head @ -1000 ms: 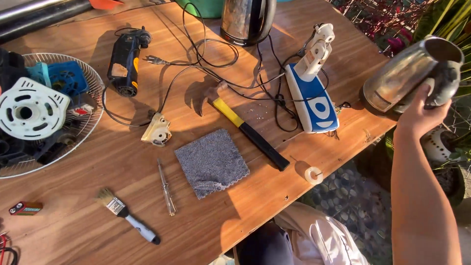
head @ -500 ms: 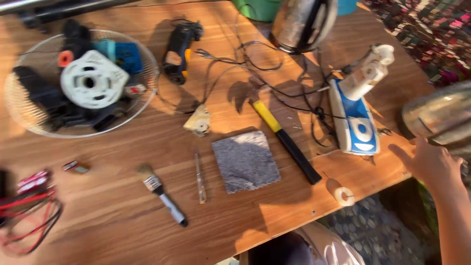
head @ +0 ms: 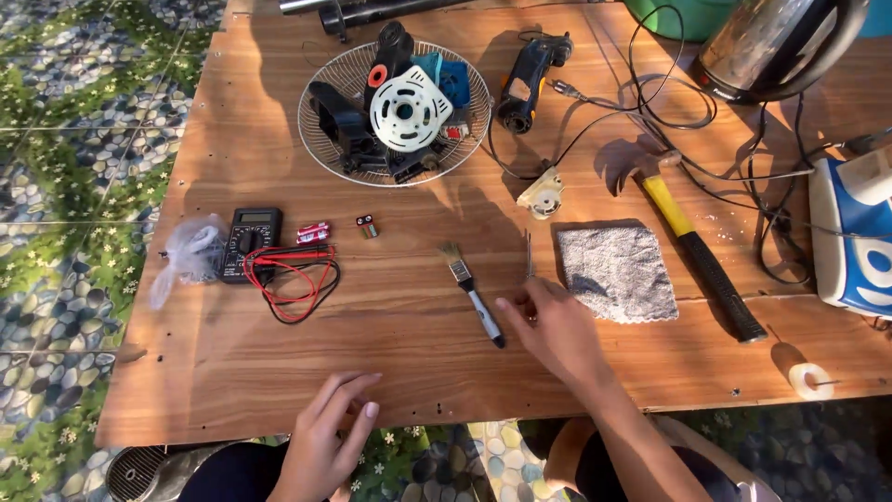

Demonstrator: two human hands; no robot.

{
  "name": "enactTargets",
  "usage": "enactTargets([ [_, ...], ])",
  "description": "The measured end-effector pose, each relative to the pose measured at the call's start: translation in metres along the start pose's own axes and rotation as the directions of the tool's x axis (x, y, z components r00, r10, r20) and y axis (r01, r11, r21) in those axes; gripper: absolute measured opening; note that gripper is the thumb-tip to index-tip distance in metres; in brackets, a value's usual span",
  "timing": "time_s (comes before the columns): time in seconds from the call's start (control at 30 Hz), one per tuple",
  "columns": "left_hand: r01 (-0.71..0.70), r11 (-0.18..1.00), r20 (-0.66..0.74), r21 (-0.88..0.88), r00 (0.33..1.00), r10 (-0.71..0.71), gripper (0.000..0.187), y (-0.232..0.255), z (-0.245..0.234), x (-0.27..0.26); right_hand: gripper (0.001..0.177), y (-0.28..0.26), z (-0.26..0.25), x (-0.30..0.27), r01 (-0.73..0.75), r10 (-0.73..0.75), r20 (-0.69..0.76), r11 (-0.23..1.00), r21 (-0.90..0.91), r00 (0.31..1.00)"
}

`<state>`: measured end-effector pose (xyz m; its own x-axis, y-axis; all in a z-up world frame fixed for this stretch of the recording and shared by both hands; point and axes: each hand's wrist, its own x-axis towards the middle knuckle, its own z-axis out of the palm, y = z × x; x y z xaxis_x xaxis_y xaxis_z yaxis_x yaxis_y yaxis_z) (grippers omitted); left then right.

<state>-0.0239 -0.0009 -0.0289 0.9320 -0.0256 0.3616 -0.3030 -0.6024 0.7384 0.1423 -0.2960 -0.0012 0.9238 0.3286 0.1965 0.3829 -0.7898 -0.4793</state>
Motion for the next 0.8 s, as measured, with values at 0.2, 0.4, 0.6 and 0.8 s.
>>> enactTargets([
  [0.2,0.034,0.999,-0.038,0.030,0.999,-0.033,0.024,-0.006,0.005,-0.008,0.038,-0.007,0.050,-0.006,0.160,-0.150,0.066,0.973,-0.169,0.986],
  [0.4,0.220,0.975,-0.189,0.039,0.960,-0.209,0.033,-0.127,0.061,-0.045,0.022,-0.011,0.061,0.000,0.105,-0.083,0.092,0.957,-0.272,0.992],
  [0.6,0.251,0.965,-0.147,0.081,0.960,-0.237,0.031,-0.122,0.084,-0.034,0.037,-0.001,0.056,-0.009,0.130,-0.058,0.269,0.958,-0.257,0.961],
  [0.8,0.258,0.959,-0.119,0.116,0.962,-0.245,0.030,-0.084,0.093,-0.017,0.046,-0.009,0.054,-0.020,0.109,-0.032,0.362,0.975,-0.194,0.932],
])
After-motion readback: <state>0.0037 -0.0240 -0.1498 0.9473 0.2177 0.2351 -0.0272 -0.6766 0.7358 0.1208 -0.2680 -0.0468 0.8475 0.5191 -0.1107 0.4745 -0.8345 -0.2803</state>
